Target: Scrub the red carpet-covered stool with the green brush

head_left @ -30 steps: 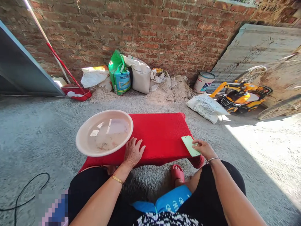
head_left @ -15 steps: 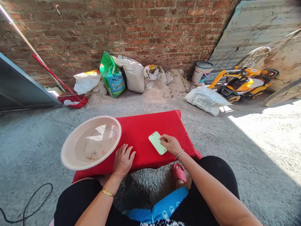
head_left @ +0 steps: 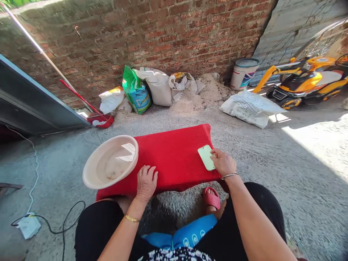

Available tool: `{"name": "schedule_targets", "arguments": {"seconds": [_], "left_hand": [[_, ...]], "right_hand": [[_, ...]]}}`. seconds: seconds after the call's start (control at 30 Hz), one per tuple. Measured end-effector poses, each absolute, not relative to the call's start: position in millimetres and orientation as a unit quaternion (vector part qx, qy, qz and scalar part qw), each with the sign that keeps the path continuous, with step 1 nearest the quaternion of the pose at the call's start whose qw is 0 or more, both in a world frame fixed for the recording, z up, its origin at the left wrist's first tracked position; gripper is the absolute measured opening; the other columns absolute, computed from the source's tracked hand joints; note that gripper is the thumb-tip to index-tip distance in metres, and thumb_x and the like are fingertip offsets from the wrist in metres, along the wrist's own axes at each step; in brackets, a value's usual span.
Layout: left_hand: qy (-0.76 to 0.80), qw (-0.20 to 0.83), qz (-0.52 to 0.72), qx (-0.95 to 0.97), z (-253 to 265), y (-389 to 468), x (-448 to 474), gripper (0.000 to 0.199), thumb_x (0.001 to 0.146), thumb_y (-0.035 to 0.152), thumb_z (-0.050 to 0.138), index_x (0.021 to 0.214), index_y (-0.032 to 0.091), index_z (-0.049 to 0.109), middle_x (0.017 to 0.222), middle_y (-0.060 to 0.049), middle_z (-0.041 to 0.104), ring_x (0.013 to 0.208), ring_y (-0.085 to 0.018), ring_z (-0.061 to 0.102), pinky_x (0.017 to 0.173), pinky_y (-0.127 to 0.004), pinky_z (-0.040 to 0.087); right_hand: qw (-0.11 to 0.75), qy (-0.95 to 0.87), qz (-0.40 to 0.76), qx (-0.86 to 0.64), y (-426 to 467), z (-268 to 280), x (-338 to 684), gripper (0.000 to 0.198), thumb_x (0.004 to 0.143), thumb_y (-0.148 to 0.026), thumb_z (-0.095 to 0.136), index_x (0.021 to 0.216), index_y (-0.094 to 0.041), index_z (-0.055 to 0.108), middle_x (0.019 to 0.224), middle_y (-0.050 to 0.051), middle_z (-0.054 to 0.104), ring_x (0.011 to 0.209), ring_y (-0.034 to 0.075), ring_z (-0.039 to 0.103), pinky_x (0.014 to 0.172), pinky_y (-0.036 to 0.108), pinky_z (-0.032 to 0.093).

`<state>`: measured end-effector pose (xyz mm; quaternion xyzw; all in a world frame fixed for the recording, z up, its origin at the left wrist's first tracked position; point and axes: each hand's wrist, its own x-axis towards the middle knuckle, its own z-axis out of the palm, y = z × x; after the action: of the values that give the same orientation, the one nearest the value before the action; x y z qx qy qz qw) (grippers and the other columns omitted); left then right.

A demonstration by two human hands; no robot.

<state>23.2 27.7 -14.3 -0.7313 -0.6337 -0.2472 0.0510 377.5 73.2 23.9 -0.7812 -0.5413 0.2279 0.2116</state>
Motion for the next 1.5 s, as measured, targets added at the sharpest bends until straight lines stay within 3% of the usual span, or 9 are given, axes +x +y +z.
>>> {"name": "schedule_targets", "arguments": {"seconds": [0.1, 0.2, 0.3, 0.47, 0.7, 0.9, 1.03, 1.17, 1.5], "left_hand": [[-0.611, -0.100, -0.346, -0.705, 5, 16, 78, 0.029, 0.088, 0.035, 0.052, 0.111, 0.020, 0.063, 0.112, -0.012, 0.061, 0.112, -0.027, 0.053, 0.100, -0.049, 0.041], [-0.577, -0.382, -0.425, -0.583, 17, 12, 128, 0.046, 0.087, 0.045, 0.054, 0.128, 0.022, 0.051, 0.103, -0.008, 0.063, 0.091, -0.020, 0.062, 0.081, -0.038, 0.053], [-0.535, -0.522, -0.483, -0.455, 19, 17, 151, 0.060, 0.087, 0.049, 0.053, 0.138, 0.021, 0.038, 0.104, -0.008, 0.066, 0.086, -0.018, 0.064, 0.074, -0.034, 0.055], [-0.617, -0.395, -0.504, -0.457, 9, 32, 121, 0.043, 0.086, 0.037, 0.053, 0.124, 0.017, 0.052, 0.110, -0.009, 0.067, 0.093, -0.018, 0.063, 0.079, -0.031, 0.053], [-0.782, -0.111, -0.277, -0.547, 1, 34, 60, 0.033, 0.089, 0.027, 0.044, 0.116, 0.018, 0.062, 0.109, -0.011, 0.066, 0.102, -0.024, 0.059, 0.093, -0.039, 0.045], [-0.780, 0.040, -0.194, -0.594, -2, 18, 58, 0.058, 0.089, 0.045, 0.049, 0.138, 0.014, 0.044, 0.113, -0.016, 0.055, 0.106, -0.028, 0.052, 0.090, -0.043, 0.043], [-0.771, 0.046, -0.099, -0.627, 0, 15, 73, 0.070, 0.084, 0.056, 0.054, 0.143, 0.023, 0.039, 0.115, -0.013, 0.051, 0.105, -0.028, 0.049, 0.088, -0.040, 0.043], [-0.786, 0.028, -0.048, -0.616, 7, 22, 75, 0.050, 0.089, 0.044, 0.049, 0.137, 0.030, 0.048, 0.107, -0.012, 0.051, 0.099, -0.027, 0.051, 0.084, -0.038, 0.043], [-0.847, 0.024, -0.075, -0.525, 6, 68, 77, 0.052, 0.090, 0.046, 0.044, 0.135, 0.021, 0.050, 0.109, -0.018, 0.052, 0.100, -0.032, 0.052, 0.080, -0.043, 0.046]], "right_hand": [[0.327, -0.548, 0.273, -0.720, 71, 19, 359, 0.022, 0.077, -0.033, 0.057, 0.095, -0.026, 0.067, 0.072, -0.001, 0.061, 0.065, 0.016, 0.054, 0.061, 0.027, 0.036], [0.450, -0.542, 0.341, -0.622, 63, 9, 322, 0.027, 0.077, -0.041, 0.055, 0.094, -0.022, 0.065, 0.072, 0.000, 0.059, 0.064, 0.015, 0.053, 0.060, 0.026, 0.039], [0.464, -0.551, 0.381, -0.580, 48, 4, 284, 0.030, 0.080, -0.045, 0.051, 0.095, -0.022, 0.064, 0.075, 0.000, 0.061, 0.063, 0.015, 0.052, 0.058, 0.026, 0.039], [0.389, -0.646, 0.377, -0.537, 35, 8, 261, 0.029, 0.087, -0.042, 0.048, 0.106, -0.025, 0.062, 0.086, 0.001, 0.064, 0.069, 0.016, 0.056, 0.061, 0.026, 0.040], [0.328, -0.706, 0.230, -0.584, 47, 11, 289, 0.021, 0.089, -0.031, 0.050, 0.104, -0.025, 0.063, 0.098, 0.004, 0.060, 0.079, 0.016, 0.057, 0.060, 0.025, 0.039], [0.248, -0.729, 0.106, -0.630, 60, 6, 322, 0.022, 0.089, -0.031, 0.056, 0.107, -0.022, 0.066, 0.101, 0.007, 0.061, 0.087, 0.021, 0.057, 0.073, 0.031, 0.040], [0.209, -0.732, 0.039, -0.647, 60, -9, 326, 0.029, 0.091, -0.039, 0.054, 0.111, -0.022, 0.067, 0.118, 0.010, 0.060, 0.101, 0.025, 0.055, 0.082, 0.037, 0.038], [0.186, -0.749, -0.018, -0.636, 50, -28, 313, 0.035, 0.092, -0.043, 0.051, 0.115, -0.021, 0.066, 0.129, 0.012, 0.056, 0.118, 0.030, 0.047, 0.095, 0.043, 0.032], [0.200, -0.744, -0.054, -0.636, 44, -31, 301, 0.037, 0.093, -0.042, 0.046, 0.114, -0.017, 0.066, 0.126, 0.014, 0.058, 0.120, 0.032, 0.043, 0.100, 0.046, 0.026]]}}
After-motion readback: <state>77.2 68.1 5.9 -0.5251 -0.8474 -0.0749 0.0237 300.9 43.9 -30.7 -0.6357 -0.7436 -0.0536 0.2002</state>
